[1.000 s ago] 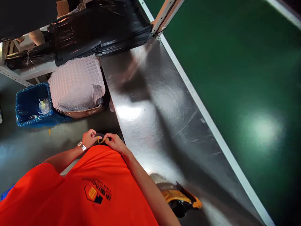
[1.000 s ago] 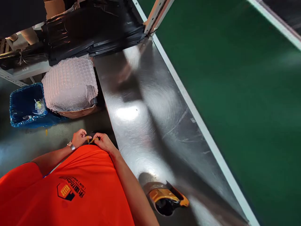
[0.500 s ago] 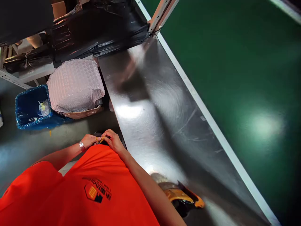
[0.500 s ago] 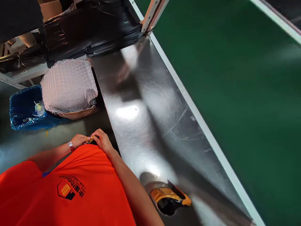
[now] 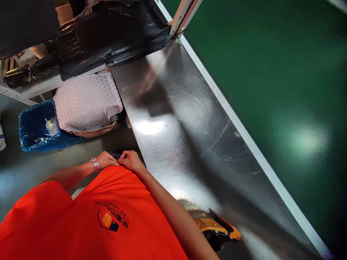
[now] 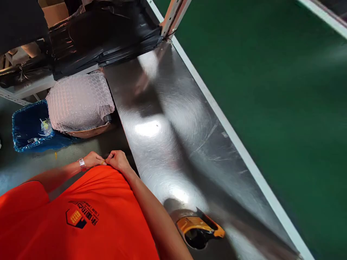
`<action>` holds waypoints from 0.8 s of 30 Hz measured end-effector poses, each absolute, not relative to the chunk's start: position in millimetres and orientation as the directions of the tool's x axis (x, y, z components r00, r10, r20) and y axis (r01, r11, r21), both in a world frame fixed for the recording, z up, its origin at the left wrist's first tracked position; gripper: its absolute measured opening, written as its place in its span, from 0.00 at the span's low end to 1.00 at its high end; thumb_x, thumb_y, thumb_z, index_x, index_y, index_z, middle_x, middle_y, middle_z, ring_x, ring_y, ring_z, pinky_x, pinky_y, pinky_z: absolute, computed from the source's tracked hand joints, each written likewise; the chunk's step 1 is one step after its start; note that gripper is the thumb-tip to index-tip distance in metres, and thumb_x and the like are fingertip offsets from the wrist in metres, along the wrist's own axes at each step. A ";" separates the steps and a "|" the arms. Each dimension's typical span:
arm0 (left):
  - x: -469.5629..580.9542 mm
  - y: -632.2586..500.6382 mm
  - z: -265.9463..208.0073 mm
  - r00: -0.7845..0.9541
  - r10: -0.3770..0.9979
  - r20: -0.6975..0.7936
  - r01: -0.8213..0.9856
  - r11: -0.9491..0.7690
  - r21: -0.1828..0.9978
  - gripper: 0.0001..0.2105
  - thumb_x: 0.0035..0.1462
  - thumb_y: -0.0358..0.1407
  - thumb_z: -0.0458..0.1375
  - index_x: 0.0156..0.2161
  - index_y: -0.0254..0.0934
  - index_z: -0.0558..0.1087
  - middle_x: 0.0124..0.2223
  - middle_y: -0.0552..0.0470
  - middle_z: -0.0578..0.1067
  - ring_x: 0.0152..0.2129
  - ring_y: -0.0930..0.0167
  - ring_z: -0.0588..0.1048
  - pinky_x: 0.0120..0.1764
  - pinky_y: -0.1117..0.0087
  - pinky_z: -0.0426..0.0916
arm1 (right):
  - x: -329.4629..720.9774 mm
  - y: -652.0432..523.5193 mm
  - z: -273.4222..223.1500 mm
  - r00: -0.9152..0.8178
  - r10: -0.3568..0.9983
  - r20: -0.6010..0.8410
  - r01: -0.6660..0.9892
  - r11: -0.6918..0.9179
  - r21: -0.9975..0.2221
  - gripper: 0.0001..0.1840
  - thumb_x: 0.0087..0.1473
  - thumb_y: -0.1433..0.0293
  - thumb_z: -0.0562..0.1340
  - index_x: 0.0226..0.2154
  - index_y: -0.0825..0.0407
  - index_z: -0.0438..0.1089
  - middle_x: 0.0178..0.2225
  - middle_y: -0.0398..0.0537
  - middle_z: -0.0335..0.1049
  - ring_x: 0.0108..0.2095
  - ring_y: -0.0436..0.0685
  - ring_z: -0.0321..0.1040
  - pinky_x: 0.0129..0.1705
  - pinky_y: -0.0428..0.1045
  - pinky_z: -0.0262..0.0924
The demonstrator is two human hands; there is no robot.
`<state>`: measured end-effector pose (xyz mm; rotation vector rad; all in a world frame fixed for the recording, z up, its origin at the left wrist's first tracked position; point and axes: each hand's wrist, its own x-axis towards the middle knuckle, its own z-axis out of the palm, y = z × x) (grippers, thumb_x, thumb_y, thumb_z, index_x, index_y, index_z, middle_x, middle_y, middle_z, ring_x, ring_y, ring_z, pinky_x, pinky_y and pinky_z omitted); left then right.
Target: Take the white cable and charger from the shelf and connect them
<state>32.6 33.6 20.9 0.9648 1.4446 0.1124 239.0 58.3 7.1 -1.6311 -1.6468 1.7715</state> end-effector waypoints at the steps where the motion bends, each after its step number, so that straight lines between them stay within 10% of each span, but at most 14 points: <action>1: 33.3 37.1 23.1 0.212 0.605 -0.767 0.495 0.611 0.618 0.14 0.48 0.45 0.71 0.29 0.34 0.87 0.22 0.57 0.66 0.24 0.74 0.59 0.30 0.69 0.51 | 238.9 58.8 6.5 -0.353 0.744 -0.568 0.489 -0.370 -0.790 0.04 0.43 0.70 0.68 0.21 0.51 0.74 0.22 0.41 0.71 0.24 0.50 0.61 0.28 0.48 0.52; 9: 34.2 63.6 39.1 0.252 0.517 -0.818 0.620 0.563 0.547 0.08 0.53 0.34 0.63 0.26 0.33 0.80 0.18 0.55 0.67 0.18 0.72 0.65 0.26 0.70 0.56 | 254.5 62.2 -4.4 -0.687 0.645 -0.334 0.182 -0.293 -0.939 0.19 0.51 0.68 0.68 0.46 0.50 0.84 0.43 0.47 0.76 0.38 0.52 0.69 0.44 0.49 0.64; 16: 31.5 76.6 47.3 0.268 0.515 -0.814 0.627 0.548 0.553 0.08 0.53 0.32 0.64 0.25 0.33 0.81 0.20 0.54 0.70 0.17 0.77 0.61 0.24 0.71 0.50 | 256.9 65.8 -3.1 -0.717 0.692 -0.085 0.161 0.046 -0.986 0.14 0.67 0.58 0.66 0.45 0.44 0.88 0.42 0.50 0.71 0.42 0.56 0.70 0.46 0.51 0.62; 24: 26.7 69.4 32.4 0.194 0.484 -0.854 0.492 0.705 0.511 0.09 0.51 0.38 0.70 0.33 0.31 0.85 0.25 0.52 0.75 0.18 0.76 0.62 0.23 0.71 0.52 | 253.3 64.4 -13.4 -0.674 0.733 -0.090 0.174 0.040 -0.984 0.12 0.65 0.59 0.69 0.37 0.47 0.87 0.38 0.50 0.75 0.37 0.55 0.72 0.42 0.52 0.63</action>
